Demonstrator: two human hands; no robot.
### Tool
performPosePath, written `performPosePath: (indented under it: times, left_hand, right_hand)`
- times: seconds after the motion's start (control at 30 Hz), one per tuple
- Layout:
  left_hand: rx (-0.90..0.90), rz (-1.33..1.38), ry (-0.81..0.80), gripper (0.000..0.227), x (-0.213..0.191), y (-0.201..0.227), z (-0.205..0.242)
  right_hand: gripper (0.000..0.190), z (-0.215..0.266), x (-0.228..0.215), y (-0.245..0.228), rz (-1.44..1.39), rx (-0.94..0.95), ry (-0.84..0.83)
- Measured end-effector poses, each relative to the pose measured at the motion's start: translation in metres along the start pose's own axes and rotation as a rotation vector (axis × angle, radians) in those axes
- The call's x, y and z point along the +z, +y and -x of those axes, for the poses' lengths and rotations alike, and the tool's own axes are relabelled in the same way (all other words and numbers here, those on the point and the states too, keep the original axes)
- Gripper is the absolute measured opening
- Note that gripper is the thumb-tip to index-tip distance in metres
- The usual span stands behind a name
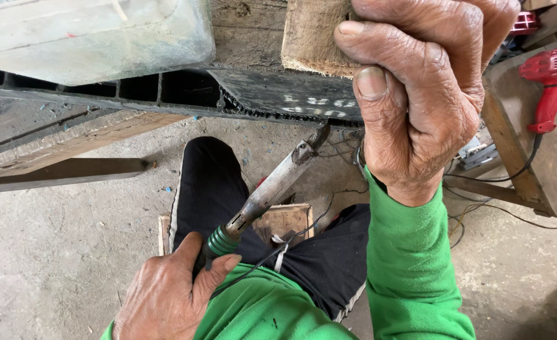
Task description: The person uses a soldering iron to melt and seal the edges of a plastic container. They move the container to access different sides and apply the hot tool along the seams to fuse the plastic.
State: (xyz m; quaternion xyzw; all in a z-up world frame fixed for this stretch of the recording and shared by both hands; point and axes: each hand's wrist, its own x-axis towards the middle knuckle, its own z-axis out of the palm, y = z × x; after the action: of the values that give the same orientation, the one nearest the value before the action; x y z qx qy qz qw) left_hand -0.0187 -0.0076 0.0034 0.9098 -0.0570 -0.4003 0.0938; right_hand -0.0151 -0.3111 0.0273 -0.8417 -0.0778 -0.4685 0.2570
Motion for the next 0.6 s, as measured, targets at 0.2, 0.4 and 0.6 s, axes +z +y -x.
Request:
performPosePath:
  times: [0.2, 0.4, 0.6]
  left_hand:
    - [0.054, 0.007, 0.038, 0.075, 0.0004, 0.0024, -0.0004]
    - [0.066, -0.003, 0.053, 0.071, 0.0019, 0.0002, -0.0018]
    - [0.075, -0.020, 0.053, 0.071, -0.0013, -0.0009, -0.0052]
  right_hand:
    - [0.021, 0.0002, 0.0001, 0.0043, 0.007, -0.027, 0.007]
    - [0.020, -0.0013, 0.0009, 0.0017, -0.006, -0.010, 0.011]
    - [0.021, -0.0009, -0.0012, -0.0044, -0.007, 0.034, -0.008]
